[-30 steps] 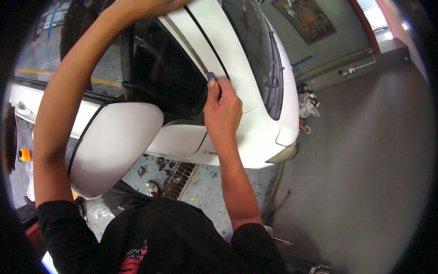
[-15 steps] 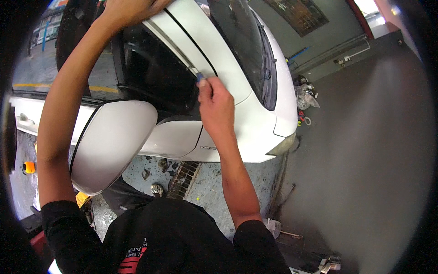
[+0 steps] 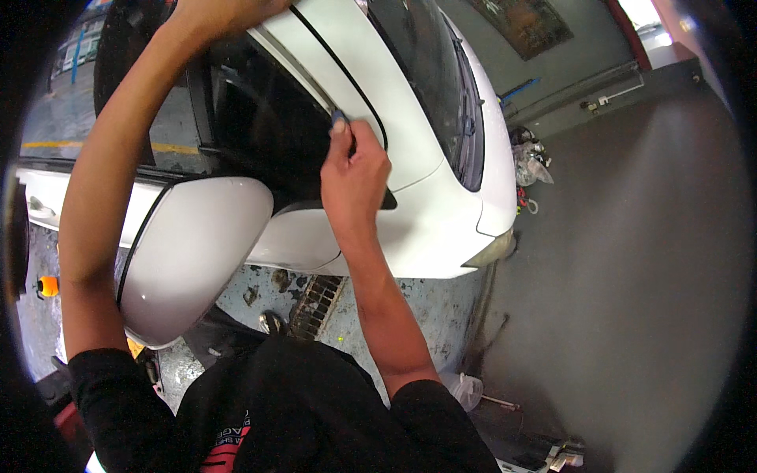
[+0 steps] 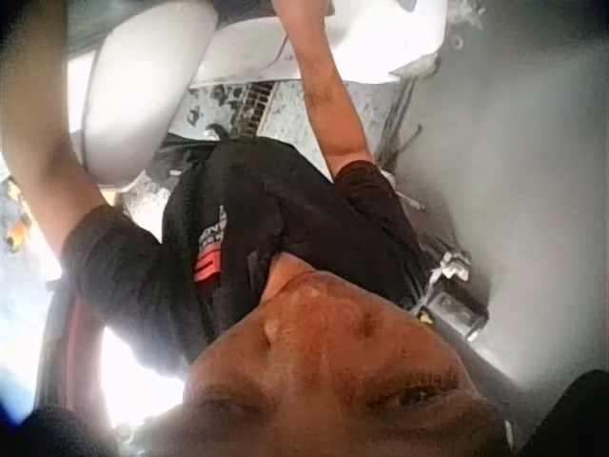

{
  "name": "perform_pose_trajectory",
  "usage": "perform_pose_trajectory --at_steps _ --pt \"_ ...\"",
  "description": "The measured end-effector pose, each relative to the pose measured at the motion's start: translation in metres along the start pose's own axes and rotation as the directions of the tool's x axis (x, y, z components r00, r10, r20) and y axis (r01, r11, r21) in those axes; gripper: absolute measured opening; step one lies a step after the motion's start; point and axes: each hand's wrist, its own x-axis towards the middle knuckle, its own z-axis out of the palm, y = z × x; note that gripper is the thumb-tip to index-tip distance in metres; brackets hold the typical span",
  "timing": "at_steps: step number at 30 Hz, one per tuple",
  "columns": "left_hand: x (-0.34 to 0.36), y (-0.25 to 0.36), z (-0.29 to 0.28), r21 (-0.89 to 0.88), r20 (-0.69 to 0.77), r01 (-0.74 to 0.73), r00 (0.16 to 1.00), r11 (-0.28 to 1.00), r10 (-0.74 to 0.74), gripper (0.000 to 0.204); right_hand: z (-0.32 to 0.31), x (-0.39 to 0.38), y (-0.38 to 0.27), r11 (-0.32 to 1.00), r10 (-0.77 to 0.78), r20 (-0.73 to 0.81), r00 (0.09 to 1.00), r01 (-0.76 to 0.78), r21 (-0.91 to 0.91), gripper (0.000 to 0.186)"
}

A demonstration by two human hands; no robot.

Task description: The person applies a tint film to the rear side window of a white car using a blue squeegee tool. They smooth the film along the top edge and then move to the front side window to continue the application.

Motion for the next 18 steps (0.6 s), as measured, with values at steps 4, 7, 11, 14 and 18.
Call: perform_pose_trajectory --at_steps 4,7,11,14,18 --pt "0.001 0.003 0.023 -0.057 0.018 -0.012 1.000 0.998 0.013 0.022 -0.013 0.006 0.000 0.971 0.092 0.031 0.995 -0.097 0.220 0.034" --pt "0.010 0.019 0.031 -0.127 0.002 -0.031 0.999 0.991 0.032 0.022 -0.042 -0.003 0.015 0.992 0.101 0.004 0.995 -0.101 0.077 0.035" --pt "0.004 0.000 0.006 -0.054 0.037 0.001 0.999 0.999 0.001 0.021 -0.025 0.004 0.011 0.993 -0.006 0.035 0.999 0.010 -0.121 0.034" --pt "0.001 0.002 0.013 -0.053 0.026 -0.011 1.000 0.999 0.012 0.021 -0.025 0.003 0.011 0.976 -0.021 0.029 0.999 0.027 -0.215 0.032" --pt "0.004 0.006 0.010 -0.066 -0.021 -0.058 0.998 0.996 0.057 0.022 -0.017 -0.001 0.017 0.991 -0.050 -0.036 0.998 0.045 -0.123 0.030"
